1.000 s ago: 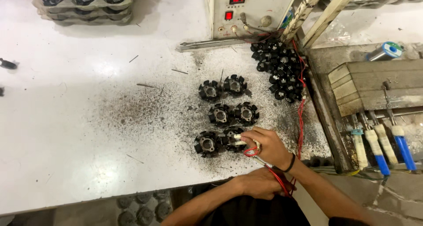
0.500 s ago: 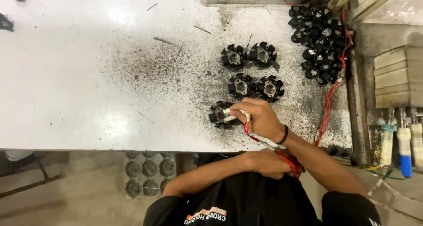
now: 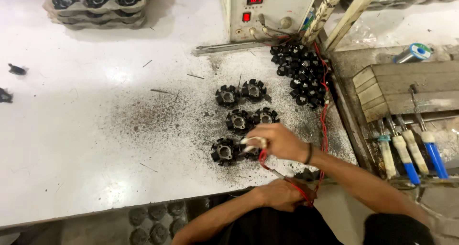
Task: The person uses a handheld tool on the centers of black motor rotors laid out on a workbench, then places the rotors one by one into the slots of a molded pulp tray, arranging them in rows.
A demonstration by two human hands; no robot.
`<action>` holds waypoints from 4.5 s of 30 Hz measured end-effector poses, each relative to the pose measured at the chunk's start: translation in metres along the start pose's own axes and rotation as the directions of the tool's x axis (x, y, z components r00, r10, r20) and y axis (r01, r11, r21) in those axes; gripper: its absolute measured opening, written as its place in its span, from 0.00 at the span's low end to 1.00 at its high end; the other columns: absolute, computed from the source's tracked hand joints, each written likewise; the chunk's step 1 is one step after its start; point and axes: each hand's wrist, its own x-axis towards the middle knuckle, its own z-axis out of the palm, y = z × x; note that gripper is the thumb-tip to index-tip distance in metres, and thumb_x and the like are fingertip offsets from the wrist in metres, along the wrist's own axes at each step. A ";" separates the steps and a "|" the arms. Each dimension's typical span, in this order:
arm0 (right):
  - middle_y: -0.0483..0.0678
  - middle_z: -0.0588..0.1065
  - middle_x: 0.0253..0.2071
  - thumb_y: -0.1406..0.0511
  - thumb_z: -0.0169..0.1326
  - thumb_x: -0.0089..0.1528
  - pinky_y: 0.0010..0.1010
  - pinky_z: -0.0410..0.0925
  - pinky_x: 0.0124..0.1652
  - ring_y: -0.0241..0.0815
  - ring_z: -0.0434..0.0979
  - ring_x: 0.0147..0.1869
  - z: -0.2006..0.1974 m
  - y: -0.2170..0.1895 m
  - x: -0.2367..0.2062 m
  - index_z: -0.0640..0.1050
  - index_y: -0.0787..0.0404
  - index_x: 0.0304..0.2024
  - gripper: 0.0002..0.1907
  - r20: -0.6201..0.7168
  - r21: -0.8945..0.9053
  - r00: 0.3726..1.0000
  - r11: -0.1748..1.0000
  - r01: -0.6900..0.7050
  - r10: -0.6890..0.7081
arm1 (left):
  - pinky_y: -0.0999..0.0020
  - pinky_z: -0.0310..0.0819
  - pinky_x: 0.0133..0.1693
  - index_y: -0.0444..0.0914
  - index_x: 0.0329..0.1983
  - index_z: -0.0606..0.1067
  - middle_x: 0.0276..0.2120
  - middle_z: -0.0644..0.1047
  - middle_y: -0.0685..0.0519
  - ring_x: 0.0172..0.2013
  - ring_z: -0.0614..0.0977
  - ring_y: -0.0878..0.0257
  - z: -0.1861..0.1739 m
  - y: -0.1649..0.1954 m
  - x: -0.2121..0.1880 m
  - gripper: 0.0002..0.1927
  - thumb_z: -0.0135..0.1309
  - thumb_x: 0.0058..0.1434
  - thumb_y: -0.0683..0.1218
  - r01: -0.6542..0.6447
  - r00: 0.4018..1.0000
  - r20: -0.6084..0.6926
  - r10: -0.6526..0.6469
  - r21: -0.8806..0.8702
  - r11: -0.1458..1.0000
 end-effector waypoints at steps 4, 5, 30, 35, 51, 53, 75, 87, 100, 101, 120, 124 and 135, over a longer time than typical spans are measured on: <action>0.45 0.82 0.34 0.57 0.54 0.61 0.35 0.77 0.34 0.46 0.83 0.29 -0.145 0.053 -0.044 0.85 0.45 0.45 0.13 0.120 -0.264 0.692 0.695 -0.669 0.712 | 0.56 0.76 0.49 0.39 0.41 0.74 0.51 0.76 0.46 0.49 0.80 0.50 0.003 0.002 -0.001 0.05 0.53 0.64 0.43 -0.092 0.971 -0.227 0.076 -0.061 0.994; 0.45 0.82 0.36 0.57 0.54 0.61 0.35 0.77 0.35 0.46 0.83 0.30 -0.192 0.068 -0.056 0.84 0.46 0.46 0.13 0.110 -0.379 0.504 0.505 -0.776 0.857 | 0.56 0.76 0.49 0.37 0.42 0.74 0.51 0.75 0.45 0.48 0.80 0.49 0.002 0.003 -0.001 0.05 0.53 0.65 0.43 -0.033 0.955 -0.296 0.005 -0.086 0.996; 0.55 0.43 0.79 0.74 0.57 0.49 0.50 0.57 0.67 0.59 0.50 0.79 -0.039 0.081 0.166 0.54 0.32 0.74 0.56 0.602 -0.501 0.761 0.856 0.125 0.241 | 0.65 0.79 0.30 0.33 0.40 0.78 0.28 0.82 0.48 0.27 0.85 0.59 -0.046 0.053 -0.125 0.04 0.54 0.64 0.34 0.182 0.545 -0.786 -0.292 -0.230 0.956; 0.54 0.42 0.78 0.72 0.62 0.47 0.65 0.48 0.69 0.55 0.48 0.79 -0.019 0.070 0.175 0.54 0.32 0.74 0.58 0.647 -0.538 0.719 0.820 0.195 0.254 | 0.68 0.82 0.28 0.33 0.41 0.79 0.29 0.83 0.48 0.30 0.87 0.61 -0.066 0.044 -0.246 0.09 0.52 0.59 0.33 0.834 -0.120 -0.965 -0.235 -0.226 0.503; 0.61 0.64 0.61 0.61 0.64 0.52 0.48 0.69 0.55 0.57 0.67 0.61 0.020 -0.012 0.129 0.69 0.48 0.67 0.40 0.692 -0.125 0.702 0.931 0.342 -0.165 | 0.64 0.75 0.28 0.37 0.38 0.80 0.28 0.82 0.49 0.26 0.83 0.56 -0.055 0.025 -0.262 0.04 0.60 0.60 0.40 0.947 -0.182 -0.976 -0.122 -0.207 0.244; 0.62 0.64 0.60 0.61 0.65 0.52 0.49 0.68 0.56 0.59 0.67 0.61 0.022 -0.012 0.121 0.70 0.50 0.65 0.38 0.663 -0.116 0.726 0.935 0.336 -0.179 | 0.63 0.74 0.27 0.38 0.37 0.81 0.27 0.81 0.49 0.24 0.82 0.55 -0.054 0.025 -0.260 0.04 0.61 0.59 0.40 0.947 -0.212 -0.966 -0.145 -0.240 0.213; 0.59 0.66 0.52 0.49 0.63 0.56 0.46 0.71 0.41 0.54 0.72 0.51 0.076 0.001 0.108 0.63 0.44 0.63 0.37 0.635 -0.044 0.662 0.837 0.546 -0.398 | 0.65 0.78 0.27 0.38 0.35 0.81 0.28 0.83 0.47 0.26 0.85 0.56 -0.045 0.005 -0.271 0.04 0.62 0.57 0.40 0.942 -0.262 -0.955 -0.136 -0.284 0.180; 0.69 0.57 0.69 0.35 0.52 0.60 0.55 0.69 0.57 0.67 0.69 0.63 0.071 0.047 0.254 0.48 0.46 0.77 0.52 0.328 -0.469 0.944 0.874 0.123 0.043 | 0.65 0.78 0.29 0.41 0.36 0.81 0.28 0.82 0.49 0.27 0.85 0.56 -0.053 0.009 -0.267 0.04 0.62 0.58 0.43 0.939 -0.247 -0.969 -0.010 -0.242 0.245; 0.60 0.68 0.57 0.45 0.61 0.56 0.50 0.72 0.50 0.59 0.70 0.60 0.023 0.029 0.097 0.68 0.50 0.69 0.42 0.482 -0.400 0.850 0.917 -0.002 0.212 | 0.63 0.70 0.25 0.35 0.39 0.80 0.28 0.81 0.48 0.23 0.80 0.56 -0.044 0.022 -0.268 0.04 0.60 0.64 0.41 0.959 -0.188 -0.964 -0.187 -0.222 0.179; 0.56 0.71 0.54 0.46 0.62 0.54 0.48 0.73 0.48 0.56 0.71 0.59 0.017 0.035 0.101 0.71 0.50 0.67 0.40 0.435 -0.351 0.883 0.936 -0.018 0.179 | 0.63 0.69 0.24 0.35 0.40 0.81 0.27 0.81 0.48 0.22 0.79 0.57 -0.046 0.023 -0.265 0.04 0.60 0.65 0.40 0.961 -0.186 -0.964 -0.192 -0.219 0.171; 0.58 0.57 0.71 0.56 0.66 0.53 0.61 0.59 0.64 0.64 0.56 0.75 -0.019 0.056 0.011 0.69 0.43 0.68 0.41 0.346 -0.519 0.917 0.854 0.012 0.197 | 0.63 0.69 0.27 0.36 0.42 0.80 0.28 0.80 0.48 0.25 0.79 0.56 -0.048 0.026 -0.258 0.02 0.60 0.68 0.39 0.968 -0.149 -0.984 -0.094 -0.165 0.189; 0.57 0.53 0.74 0.51 0.65 0.55 0.59 0.60 0.64 0.64 0.52 0.76 -0.015 0.062 0.011 0.71 0.36 0.65 0.35 0.388 -0.432 0.875 0.896 -0.106 0.291 | 0.64 0.68 0.25 0.35 0.42 0.80 0.28 0.80 0.48 0.24 0.79 0.58 -0.046 0.026 -0.261 0.02 0.60 0.68 0.38 0.966 -0.135 -0.984 -0.113 -0.157 0.206; 0.55 0.65 0.64 0.48 0.64 0.57 0.58 0.61 0.63 0.58 0.64 0.67 0.016 0.002 -0.015 0.68 0.45 0.68 0.39 0.291 -0.206 0.956 0.974 0.099 -0.035 | 0.63 0.66 0.25 0.34 0.41 0.79 0.26 0.78 0.48 0.22 0.76 0.57 -0.050 0.028 -0.258 0.01 0.60 0.68 0.38 0.962 -0.153 -0.980 -0.129 -0.178 0.208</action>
